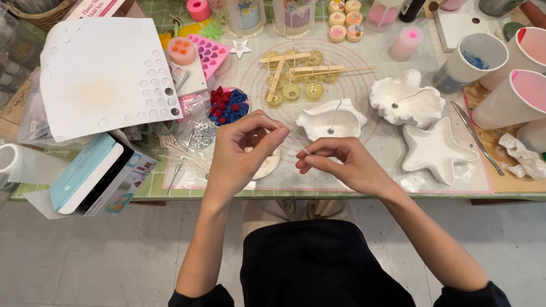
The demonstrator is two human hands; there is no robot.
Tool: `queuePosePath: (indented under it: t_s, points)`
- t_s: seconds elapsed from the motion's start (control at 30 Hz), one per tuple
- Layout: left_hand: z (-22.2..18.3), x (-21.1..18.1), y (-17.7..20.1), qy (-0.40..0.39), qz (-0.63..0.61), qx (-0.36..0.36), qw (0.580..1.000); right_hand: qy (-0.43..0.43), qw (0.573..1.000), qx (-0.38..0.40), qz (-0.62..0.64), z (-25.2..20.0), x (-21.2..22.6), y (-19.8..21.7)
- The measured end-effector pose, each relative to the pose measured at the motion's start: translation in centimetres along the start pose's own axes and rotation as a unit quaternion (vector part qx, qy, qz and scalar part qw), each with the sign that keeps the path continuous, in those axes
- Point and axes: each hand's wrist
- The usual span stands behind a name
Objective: Preparing candle wicks with adhesive tabs and placing them into seashell and starfish shaped molds at a candle-making station.
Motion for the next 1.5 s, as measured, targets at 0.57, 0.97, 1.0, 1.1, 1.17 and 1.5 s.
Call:
queuePosePath:
  t_s: [0.57, 0.97, 1.0, 1.1, 1.17, 1.5]
  points:
    - [0.2, -1.1, 0.3, 0.005, 0.116, 0.026, 0.993, 0.006, 1.0, 0.021, 0.005, 0.6, 0.1, -1.1]
    - [-0.4, -1.2, 1.4, 0.015, 0.096, 0.004, 0.995, 0.014, 0.999, 0.051, -0.011, 2.0, 1.8, -2.6]
    - [-0.5, -1.2, 1.5, 0.005, 0.083, 0.008, 0.997, 0.022, 0.997, 0.049, -0.051, 2.1, 2.3, -2.7]
    - [-0.8, -1.3, 2.0, -0.011, 0.081, 0.01, 0.997, 0.017, 0.995, 0.044, -0.093, 2.4, 2.8, -2.9]
    - [-1.1, -1.2, 2.2, -0.016, 0.092, 0.008, 0.996, 0.003, 0.995, 0.041, -0.095, 2.6, 2.5, -2.9]
    - [-3.2, 2.4, 5.5, 0.046, -0.028, -0.088, 0.995, 0.011, 0.994, 0.047, -0.093, 3.9, 1.0, -3.1]
Point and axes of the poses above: each hand's wrist, its own z-axis towards the middle knuckle, its own y-axis out of the back of the hand, x = y × z, and after that the axes turned 5 degrees about x, right-handed
